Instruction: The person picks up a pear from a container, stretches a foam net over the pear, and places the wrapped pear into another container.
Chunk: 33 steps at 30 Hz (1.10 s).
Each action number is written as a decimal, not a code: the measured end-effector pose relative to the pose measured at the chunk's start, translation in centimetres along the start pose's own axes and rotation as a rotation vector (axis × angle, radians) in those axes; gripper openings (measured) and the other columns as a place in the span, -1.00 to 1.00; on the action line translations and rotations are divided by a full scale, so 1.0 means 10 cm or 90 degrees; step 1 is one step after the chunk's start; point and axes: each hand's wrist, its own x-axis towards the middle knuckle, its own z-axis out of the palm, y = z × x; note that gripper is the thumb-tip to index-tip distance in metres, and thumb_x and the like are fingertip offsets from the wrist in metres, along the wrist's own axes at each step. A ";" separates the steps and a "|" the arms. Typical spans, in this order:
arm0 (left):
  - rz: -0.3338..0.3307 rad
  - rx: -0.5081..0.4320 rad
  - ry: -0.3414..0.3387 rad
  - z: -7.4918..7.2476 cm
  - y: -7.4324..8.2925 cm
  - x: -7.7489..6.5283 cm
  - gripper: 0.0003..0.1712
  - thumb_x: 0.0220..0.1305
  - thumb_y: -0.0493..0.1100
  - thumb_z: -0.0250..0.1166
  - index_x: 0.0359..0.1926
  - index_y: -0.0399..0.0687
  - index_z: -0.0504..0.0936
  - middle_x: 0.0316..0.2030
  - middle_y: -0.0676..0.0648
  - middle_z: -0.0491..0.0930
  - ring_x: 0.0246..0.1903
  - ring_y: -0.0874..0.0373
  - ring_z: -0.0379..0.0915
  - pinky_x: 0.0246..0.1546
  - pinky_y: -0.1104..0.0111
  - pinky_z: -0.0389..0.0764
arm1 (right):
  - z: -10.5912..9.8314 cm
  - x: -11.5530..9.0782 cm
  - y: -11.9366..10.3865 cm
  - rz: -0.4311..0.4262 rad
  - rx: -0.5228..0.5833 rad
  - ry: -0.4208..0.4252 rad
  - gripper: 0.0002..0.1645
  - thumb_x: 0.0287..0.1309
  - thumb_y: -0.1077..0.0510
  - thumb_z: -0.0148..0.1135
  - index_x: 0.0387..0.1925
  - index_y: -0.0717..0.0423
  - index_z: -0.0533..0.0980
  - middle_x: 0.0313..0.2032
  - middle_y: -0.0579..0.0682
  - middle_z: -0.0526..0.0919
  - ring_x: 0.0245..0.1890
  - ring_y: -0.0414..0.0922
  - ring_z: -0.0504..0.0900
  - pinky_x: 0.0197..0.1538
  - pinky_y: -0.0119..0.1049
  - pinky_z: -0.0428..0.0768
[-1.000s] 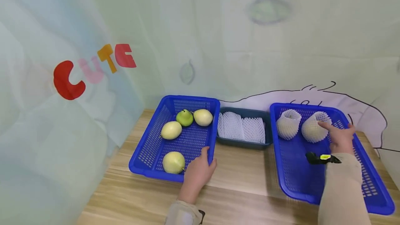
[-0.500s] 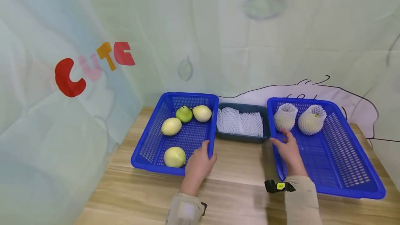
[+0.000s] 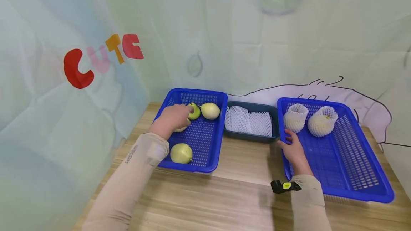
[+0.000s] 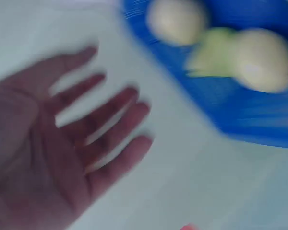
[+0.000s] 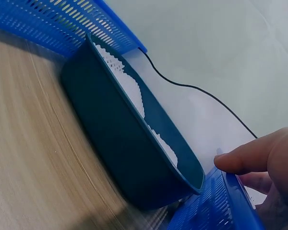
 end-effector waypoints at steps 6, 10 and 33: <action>-0.053 -0.049 -0.292 0.45 -0.17 0.14 -0.20 -0.18 -0.18 0.51 0.18 0.19 0.45 0.20 -0.13 0.34 0.16 -0.17 0.22 0.05 -0.09 0.31 | -0.01 -0.01 0.04 0.005 0.006 0.004 -0.29 0.22 0.33 -0.02 0.34 0.31 -0.03 0.23 0.47 0.12 0.21 0.29 0.19 0.16 0.11 0.25; -0.096 -0.052 -0.338 0.60 -0.11 0.10 -0.10 -0.34 -0.29 0.55 0.15 0.29 0.49 0.23 -0.16 0.29 0.15 -0.15 0.22 0.00 -0.02 0.40 | 0.01 0.00 0.06 0.004 0.006 0.007 -0.29 0.21 0.33 -0.01 0.34 0.30 -0.02 0.23 0.47 0.12 0.20 0.30 0.19 0.16 0.11 0.25; 0.092 -0.259 -0.115 0.48 -0.10 0.23 -0.29 -0.20 0.00 0.51 0.02 -0.05 0.43 -0.24 0.00 0.51 -0.28 0.10 0.42 -0.23 0.25 0.45 | 0.01 0.03 0.06 -0.005 0.007 0.015 -0.30 0.19 0.32 0.00 0.32 0.30 0.00 0.21 0.47 0.15 0.19 0.30 0.22 0.14 0.10 0.28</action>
